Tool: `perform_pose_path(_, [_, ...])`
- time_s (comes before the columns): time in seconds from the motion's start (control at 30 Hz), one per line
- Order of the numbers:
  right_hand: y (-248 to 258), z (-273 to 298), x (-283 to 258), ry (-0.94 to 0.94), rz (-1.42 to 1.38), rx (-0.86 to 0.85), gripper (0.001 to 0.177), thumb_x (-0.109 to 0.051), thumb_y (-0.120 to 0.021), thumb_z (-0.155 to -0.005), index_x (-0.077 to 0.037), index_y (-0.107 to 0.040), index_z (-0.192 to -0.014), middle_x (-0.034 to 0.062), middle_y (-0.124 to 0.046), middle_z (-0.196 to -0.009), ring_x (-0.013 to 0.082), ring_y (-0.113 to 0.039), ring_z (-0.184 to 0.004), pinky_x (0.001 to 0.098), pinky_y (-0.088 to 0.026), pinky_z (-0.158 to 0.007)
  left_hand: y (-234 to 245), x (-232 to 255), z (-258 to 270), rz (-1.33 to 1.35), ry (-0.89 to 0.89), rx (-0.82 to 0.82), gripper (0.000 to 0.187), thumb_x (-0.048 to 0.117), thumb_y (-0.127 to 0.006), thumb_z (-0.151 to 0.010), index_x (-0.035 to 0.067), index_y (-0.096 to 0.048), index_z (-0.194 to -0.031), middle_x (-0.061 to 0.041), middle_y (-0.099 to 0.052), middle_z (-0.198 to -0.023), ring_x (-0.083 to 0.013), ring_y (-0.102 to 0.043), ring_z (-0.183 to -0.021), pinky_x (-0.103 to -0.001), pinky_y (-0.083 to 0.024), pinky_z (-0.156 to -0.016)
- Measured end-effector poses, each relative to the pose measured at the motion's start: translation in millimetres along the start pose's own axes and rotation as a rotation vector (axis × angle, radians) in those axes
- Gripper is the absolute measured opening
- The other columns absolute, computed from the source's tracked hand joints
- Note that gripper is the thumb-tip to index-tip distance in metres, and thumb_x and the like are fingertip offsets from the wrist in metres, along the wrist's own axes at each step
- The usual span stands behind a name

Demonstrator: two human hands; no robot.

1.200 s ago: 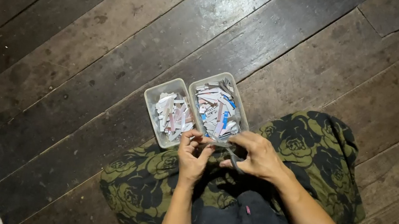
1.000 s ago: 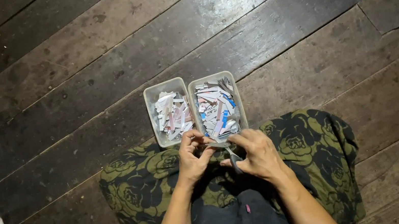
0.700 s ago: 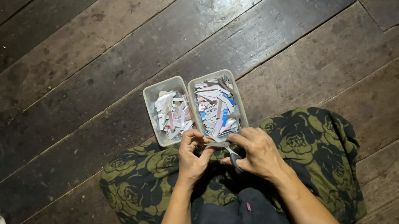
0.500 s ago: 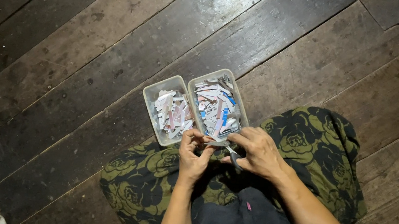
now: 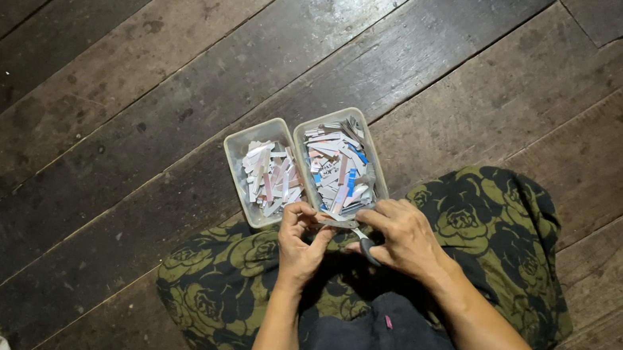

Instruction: A person sitting on a cushion on a wooden floor uses scissors to cut small strips of paper into smaller pieces, moving them between plastic containers.

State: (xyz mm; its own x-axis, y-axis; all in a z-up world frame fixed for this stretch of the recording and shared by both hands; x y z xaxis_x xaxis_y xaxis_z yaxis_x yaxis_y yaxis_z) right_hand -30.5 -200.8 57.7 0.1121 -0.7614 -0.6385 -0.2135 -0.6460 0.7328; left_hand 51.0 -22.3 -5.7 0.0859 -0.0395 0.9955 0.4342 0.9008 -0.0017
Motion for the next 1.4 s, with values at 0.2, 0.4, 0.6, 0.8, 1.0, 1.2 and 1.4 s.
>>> perform_pose_path(0.2, [11, -6, -9, 0.002, 0.000, 0.016, 0.041, -0.053, -0.081, -0.078, -0.018, -0.072, -0.098, 0.0038, -0.051, -0.067, 0.0267, -0.060, -0.064, 0.0383, -0.048, -0.065, 2, -6, 0, -0.010, 0.009, 0.004, 0.046, 0.000, -0.084, -0.079, 0.008, -0.048, -0.106, -0.013, -0.077, -0.085, -0.0186, -0.074, -0.079, -0.032, -0.057, -0.074])
perform_pose_path(0.4, [4, -4, -6, 0.009, 0.001, 0.011, 0.040, -0.053, -0.078, -0.082, -0.018, -0.072, -0.099, 0.0049, -0.051, -0.068, 0.0277, -0.060, -0.064, 0.0386, -0.047, -0.064, 3, -11, 0, -0.003, 0.002, 0.006, 0.047, 0.000, -0.085, -0.078, 0.007, -0.048, -0.106, -0.013, -0.075, -0.085, -0.0210, -0.075, -0.081, -0.033, -0.058, -0.076])
perform_pose_path(0.6, [3, -2, -3, 0.004, 0.008, 0.011, 0.038, -0.052, -0.076, -0.083, -0.019, -0.072, -0.099, 0.0044, -0.051, -0.068, 0.0274, -0.060, -0.063, 0.0383, -0.047, -0.063, 3, -5, 0, 0.003, 0.011, -0.005, 0.045, 0.002, -0.084, -0.079, 0.007, -0.048, -0.106, -0.013, -0.076, -0.085, -0.0185, -0.074, -0.081, -0.033, -0.058, -0.077])
perform_pose_path(0.8, [0, 0, -3, -0.037, -0.004, 0.002, 0.033, -0.045, -0.077, -0.084, -0.018, -0.072, -0.101, 0.0050, -0.054, -0.066, 0.0289, -0.062, -0.061, 0.0387, -0.050, -0.061, 6, -14, -1, 0.013, 0.026, 0.045, 0.047, 0.001, -0.086, -0.077, 0.008, -0.050, -0.106, -0.009, -0.076, -0.083, -0.0150, -0.072, -0.075, -0.030, -0.057, -0.072])
perform_pose_path(1.0, [15, -4, 3, -0.149, -0.134, 0.217, 0.037, -0.039, -0.086, -0.078, -0.013, -0.074, -0.102, 0.0091, -0.065, -0.071, 0.0304, -0.069, -0.067, 0.0365, -0.055, -0.064, 51, 32, -14, -0.514, -0.231, 0.235, 0.014, 0.006, -0.078, -0.084, 0.013, -0.080, -0.095, -0.010, -0.078, -0.090, -0.0306, -0.073, -0.091, -0.039, -0.053, -0.087])
perform_pose_path(1.2, [39, -6, 10, -0.290, -0.288, 0.363, 0.040, -0.029, -0.093, -0.071, -0.008, -0.075, -0.100, 0.0134, -0.077, -0.088, 0.0339, -0.074, -0.081, 0.0399, -0.058, -0.070, 6, 114, -33, -0.725, -0.393, 0.275, 0.032, -0.005, -0.071, -0.079, 0.013, -0.077, -0.106, -0.011, -0.076, -0.106, -0.0312, -0.069, -0.106, -0.041, -0.049, -0.101])
perform_pose_path(1.4, [34, 1, 20, -0.293, -0.277, 0.374, 0.042, -0.029, -0.096, -0.066, -0.009, -0.076, -0.098, 0.0137, -0.079, -0.092, 0.0341, -0.076, -0.086, 0.0420, -0.061, -0.072, -62, 49, -63, -1.072, -0.393, 0.044, 0.022, 0.010, -0.068, -0.086, 0.015, -0.069, -0.107, -0.008, -0.070, -0.086, -0.0316, -0.071, -0.079, -0.043, -0.057, -0.072])
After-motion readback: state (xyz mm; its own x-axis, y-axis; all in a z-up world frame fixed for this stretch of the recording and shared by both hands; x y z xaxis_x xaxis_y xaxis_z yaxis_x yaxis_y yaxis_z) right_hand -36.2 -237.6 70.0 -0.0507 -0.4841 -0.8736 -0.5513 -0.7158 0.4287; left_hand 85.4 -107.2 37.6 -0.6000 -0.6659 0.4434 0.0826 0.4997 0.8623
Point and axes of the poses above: each hand's wrist, its own z-axis away from the middle knuckle, its own y-axis out of the back of the hand, x = y × z, the point moved 6 cm from there along -z, towards the middle knuckle
